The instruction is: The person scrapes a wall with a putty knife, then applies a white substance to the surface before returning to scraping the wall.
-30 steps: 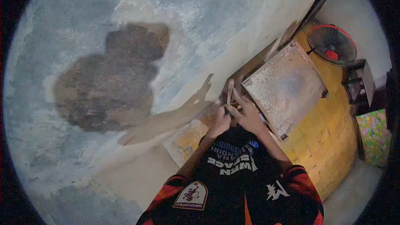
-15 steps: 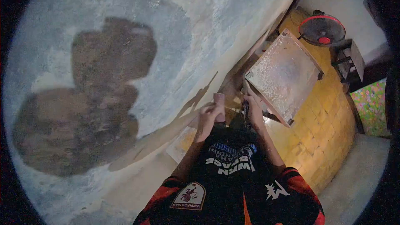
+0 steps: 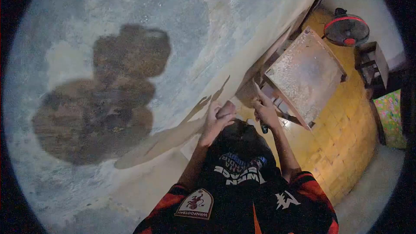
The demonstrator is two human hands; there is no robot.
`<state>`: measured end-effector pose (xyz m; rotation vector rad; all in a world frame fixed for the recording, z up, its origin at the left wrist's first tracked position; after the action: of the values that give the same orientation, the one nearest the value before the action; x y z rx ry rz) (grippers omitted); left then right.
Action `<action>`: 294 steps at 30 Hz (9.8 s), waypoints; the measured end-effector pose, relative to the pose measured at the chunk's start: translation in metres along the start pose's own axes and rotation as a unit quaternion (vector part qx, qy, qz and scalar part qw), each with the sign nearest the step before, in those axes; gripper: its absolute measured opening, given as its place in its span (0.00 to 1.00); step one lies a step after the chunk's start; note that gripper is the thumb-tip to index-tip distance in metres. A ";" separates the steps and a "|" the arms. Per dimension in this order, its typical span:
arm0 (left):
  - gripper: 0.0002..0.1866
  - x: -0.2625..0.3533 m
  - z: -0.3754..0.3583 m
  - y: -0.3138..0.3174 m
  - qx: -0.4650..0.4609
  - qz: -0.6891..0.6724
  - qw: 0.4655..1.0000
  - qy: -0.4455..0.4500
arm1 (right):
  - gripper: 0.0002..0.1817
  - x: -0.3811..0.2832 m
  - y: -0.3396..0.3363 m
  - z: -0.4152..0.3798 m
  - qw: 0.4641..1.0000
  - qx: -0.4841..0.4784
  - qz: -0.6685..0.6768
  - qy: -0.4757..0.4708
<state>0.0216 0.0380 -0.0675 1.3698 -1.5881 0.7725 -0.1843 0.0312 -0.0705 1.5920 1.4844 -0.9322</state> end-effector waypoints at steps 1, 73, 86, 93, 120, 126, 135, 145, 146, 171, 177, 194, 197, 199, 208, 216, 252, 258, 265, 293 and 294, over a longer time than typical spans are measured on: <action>0.28 -0.004 -0.007 0.003 -0.001 -0.020 1.000 -0.002 | 0.40 -0.001 0.000 0.001 1.000 0.006 -0.008 -0.021; 0.22 -0.058 -0.037 -0.095 -0.215 0.338 0.914 -0.068 | 0.38 -0.008 0.183 -0.012 0.954 0.133 0.126 -0.237; 0.19 -0.076 -0.036 -0.102 -0.190 0.282 0.929 -0.147 | 0.38 -0.007 0.177 -0.006 0.949 0.150 0.141 -0.238; 0.18 -0.073 -0.036 -0.092 -0.201 0.288 0.928 -0.127 | 0.39 -0.008 0.175 -0.012 0.955 0.130 0.123 -0.237; 0.22 -0.046 -0.029 -0.073 -0.211 0.341 0.900 -0.171 | 0.40 -0.018 0.158 0.000 0.945 0.171 0.097 -0.260; 0.19 -0.068 -0.031 -0.080 -0.189 0.273 0.930 -0.158 | 0.38 -0.023 0.153 0.001 0.946 0.176 0.086 -0.258; 0.13 -0.070 -0.029 -0.081 -0.214 0.270 0.930 -0.126 | 0.35 -0.020 0.159 -0.005 0.935 0.194 0.069 -0.290; 0.14 -0.035 -0.018 -0.072 -0.153 0.276 0.943 -0.106 | 0.38 -0.031 0.149 -0.001 0.929 0.225 0.072 -0.285; 0.14 -0.034 -0.019 -0.057 -0.207 0.207 0.944 -0.155 | 0.38 -0.033 0.146 -0.002 0.933 0.220 0.074 -0.275; 0.19 -0.060 -0.024 -0.066 -0.272 0.276 0.920 -0.061 | 0.39 -0.043 0.134 0.005 0.936 0.204 0.057 -0.280; 0.22 -0.072 -0.006 -0.074 -0.206 0.255 0.929 -0.174 | 0.39 -0.036 0.136 0.002 0.935 0.212 0.072 -0.275; 0.10 -0.035 -0.023 -0.044 -0.200 0.213 0.942 -0.164 | 0.40 -0.049 0.126 0.009 0.939 0.203 0.055 -0.271; 0.13 -0.037 -0.005 -0.047 -0.219 0.271 0.935 -0.061 | 0.36 -0.054 0.122 0.010 0.938 0.205 0.076 -0.269; 0.17 -0.045 -0.001 -0.047 -0.215 0.245 0.945 -0.031 | 0.32 -0.053 0.120 0.011 0.944 0.197 0.076 -0.253; 0.14 -0.037 -0.017 -0.038 -0.164 0.163 0.950 -0.211 | 0.38 -0.069 0.115 0.014 0.906 0.251 0.007 -0.342; 0.18 -0.053 -0.007 -0.038 -0.189 0.190 0.943 -0.195 | 0.34 -0.069 0.109 0.006 0.910 0.244 0.008 -0.336; 0.24 -0.062 0.041 -0.035 -0.211 0.218 0.947 -0.109 | 0.33 -0.043 0.078 0.057 0.942 0.295 0.081 -0.139; 0.13 -0.014 0.020 -0.011 -0.278 0.363 0.889 -0.018 | 0.39 -0.023 0.089 0.044 0.971 0.184 -0.067 -0.137; 0.09 -0.097 -0.052 -0.125 -0.347 0.329 0.877 -0.046 | 0.36 0.148 0.105 -0.072 0.978 0.080 -0.182 0.068; 0.07 0.000 -0.068 -0.159 -0.262 0.475 0.828 0.141 | 0.40 -0.011 0.182 -0.015 0.955 0.194 -0.029 -0.223; 0.07 -0.001 -0.068 -0.159 -0.263 0.480 0.825 0.140 | 0.40 -0.018 0.176 -0.013 0.947 0.214 -0.046 -0.236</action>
<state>0.1915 0.0659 -0.0531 -0.0250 -2.0104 0.9312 -0.0093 0.0274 -0.0408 1.4484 1.0681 -1.6471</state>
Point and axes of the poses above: each hand's wrist, its own z-axis towards the middle knuckle, its own y-axis out of the palm, x = y × z, the point moved 9 cm from there along z, towards the middle knuckle, and after that the axes turned 8 degrees about z, right-handed, at the moved point
